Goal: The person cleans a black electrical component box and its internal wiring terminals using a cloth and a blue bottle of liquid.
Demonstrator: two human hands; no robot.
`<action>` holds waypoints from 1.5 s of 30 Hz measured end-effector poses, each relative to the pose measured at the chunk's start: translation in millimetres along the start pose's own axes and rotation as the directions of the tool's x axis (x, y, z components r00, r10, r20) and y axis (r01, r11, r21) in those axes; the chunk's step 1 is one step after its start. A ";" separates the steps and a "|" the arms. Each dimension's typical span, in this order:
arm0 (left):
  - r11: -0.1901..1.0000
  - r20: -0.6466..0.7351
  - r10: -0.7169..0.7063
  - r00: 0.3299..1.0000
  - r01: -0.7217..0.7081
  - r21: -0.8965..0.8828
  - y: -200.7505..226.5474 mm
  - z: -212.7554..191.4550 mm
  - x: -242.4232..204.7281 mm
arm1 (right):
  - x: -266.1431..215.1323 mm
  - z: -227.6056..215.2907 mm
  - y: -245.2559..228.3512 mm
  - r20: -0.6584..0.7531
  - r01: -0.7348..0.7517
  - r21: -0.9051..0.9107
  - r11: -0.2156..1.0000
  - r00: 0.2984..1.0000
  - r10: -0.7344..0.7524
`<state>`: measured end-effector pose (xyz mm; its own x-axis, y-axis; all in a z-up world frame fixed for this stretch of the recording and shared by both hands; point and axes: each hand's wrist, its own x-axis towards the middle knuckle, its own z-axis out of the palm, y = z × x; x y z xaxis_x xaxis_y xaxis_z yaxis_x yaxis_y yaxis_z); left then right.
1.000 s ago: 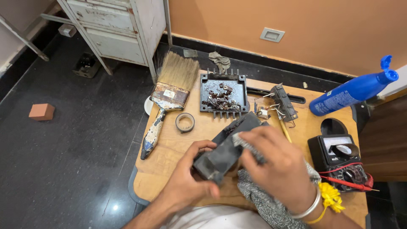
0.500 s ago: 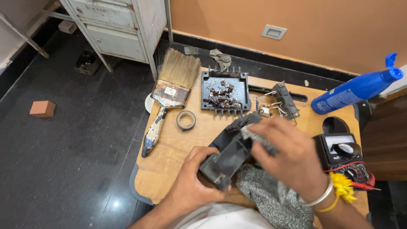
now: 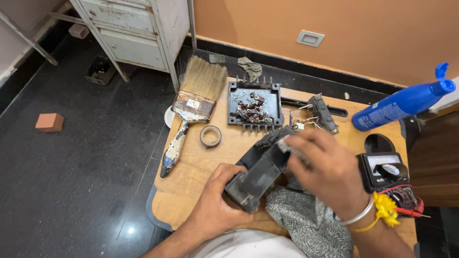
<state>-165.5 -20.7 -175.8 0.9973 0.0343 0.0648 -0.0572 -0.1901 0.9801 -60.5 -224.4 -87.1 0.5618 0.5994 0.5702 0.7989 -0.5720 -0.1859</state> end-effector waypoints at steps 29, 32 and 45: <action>0.970 -0.040 0.242 0.970 -0.241 0.017 -15.0 -14.9 18.4 | 8.1 4.9 -9.1 0.122 0.191 -0.121 0.974 0.977 -0.177; 0.931 -0.074 0.366 0.928 -0.366 0.018 -15.6 -12.7 20.3 | -3.8 14.4 -37.7 0.140 0.260 0.021 0.965 0.955 -0.261; 0.917 -0.118 0.397 0.910 -0.400 -0.001 -34.5 -6.6 21.8 | -11.6 8.7 -22.4 0.134 0.356 0.033 0.934 0.924 -0.358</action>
<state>-142.2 -6.8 -206.9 0.8796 0.0716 0.4703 -0.4512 -0.1874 0.8725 -83.0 -213.7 -96.4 0.2624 0.8333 0.4865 0.9533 -0.3019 0.0031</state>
